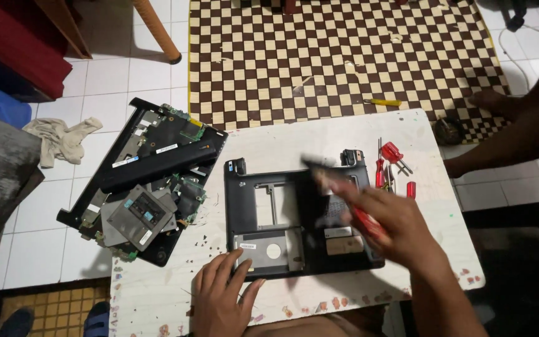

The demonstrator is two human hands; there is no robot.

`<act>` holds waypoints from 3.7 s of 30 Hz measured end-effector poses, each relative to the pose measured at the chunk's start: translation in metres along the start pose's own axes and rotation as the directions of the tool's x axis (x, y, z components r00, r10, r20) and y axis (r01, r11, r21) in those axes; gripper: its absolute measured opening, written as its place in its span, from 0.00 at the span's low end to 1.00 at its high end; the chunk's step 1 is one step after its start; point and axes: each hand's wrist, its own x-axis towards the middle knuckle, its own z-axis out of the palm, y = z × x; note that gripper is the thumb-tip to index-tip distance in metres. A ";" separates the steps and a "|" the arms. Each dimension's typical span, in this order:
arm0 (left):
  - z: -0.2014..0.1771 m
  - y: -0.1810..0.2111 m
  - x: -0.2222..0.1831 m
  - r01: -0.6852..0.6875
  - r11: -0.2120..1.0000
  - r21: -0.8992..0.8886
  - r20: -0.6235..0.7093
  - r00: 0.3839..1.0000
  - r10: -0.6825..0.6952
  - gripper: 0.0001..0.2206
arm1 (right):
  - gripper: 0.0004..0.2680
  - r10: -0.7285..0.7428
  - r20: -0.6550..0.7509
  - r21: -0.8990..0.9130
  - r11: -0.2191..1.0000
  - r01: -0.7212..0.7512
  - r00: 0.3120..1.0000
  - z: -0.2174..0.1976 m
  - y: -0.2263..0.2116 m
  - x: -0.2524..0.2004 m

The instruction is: Disassembling and cleaning the internal components of a laptop using a screwdriver and a brush.

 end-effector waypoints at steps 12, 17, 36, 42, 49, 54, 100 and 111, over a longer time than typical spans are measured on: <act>-0.031 -0.007 -0.001 0.136 0.989 -0.058 -0.094 0.986 -0.141 0.24 | 0.21 0.042 0.088 -0.202 0.979 -0.023 0.995 -0.009 -0.017 0.016; -0.018 -0.011 -0.003 0.025 1.000 -0.001 -0.046 0.999 -0.025 0.16 | 0.22 -0.025 0.202 0.006 1.000 0.024 0.979 -0.018 -0.036 0.013; -0.003 -0.003 -0.013 0.060 0.998 -0.032 -0.089 0.994 -0.062 0.11 | 0.31 -0.140 0.325 0.085 0.989 0.118 0.935 -0.014 -0.061 0.043; -0.002 -0.002 -0.009 0.052 0.996 -0.067 -0.086 0.995 -0.058 0.10 | 0.14 -0.312 0.067 0.210 0.933 0.293 0.948 -0.012 -0.067 0.065; 0.001 -0.007 -0.011 0.014 0.999 -0.051 -0.070 0.997 -0.018 0.09 | 0.09 -0.338 0.298 0.273 0.926 0.260 0.893 -0.003 -0.071 0.070; 0.005 -0.006 -0.013 0.057 0.997 -0.046 -0.110 0.992 -0.062 0.10 | 0.23 -0.158 0.248 0.061 0.987 0.148 0.956 0.011 -0.070 0.103; -0.013 -0.001 -0.003 0.003 0.999 -0.036 -0.082 0.997 -0.006 0.09 | 0.07 -0.202 -0.058 0.281 0.937 0.210 0.978 -0.014 -0.078 0.063; -0.016 0.002 0.001 -0.018 1.000 -0.023 -0.141 0.990 0.015 0.09 | 0.13 0.050 0.143 0.440 0.891 -0.108 0.988 -0.017 -0.073 0.039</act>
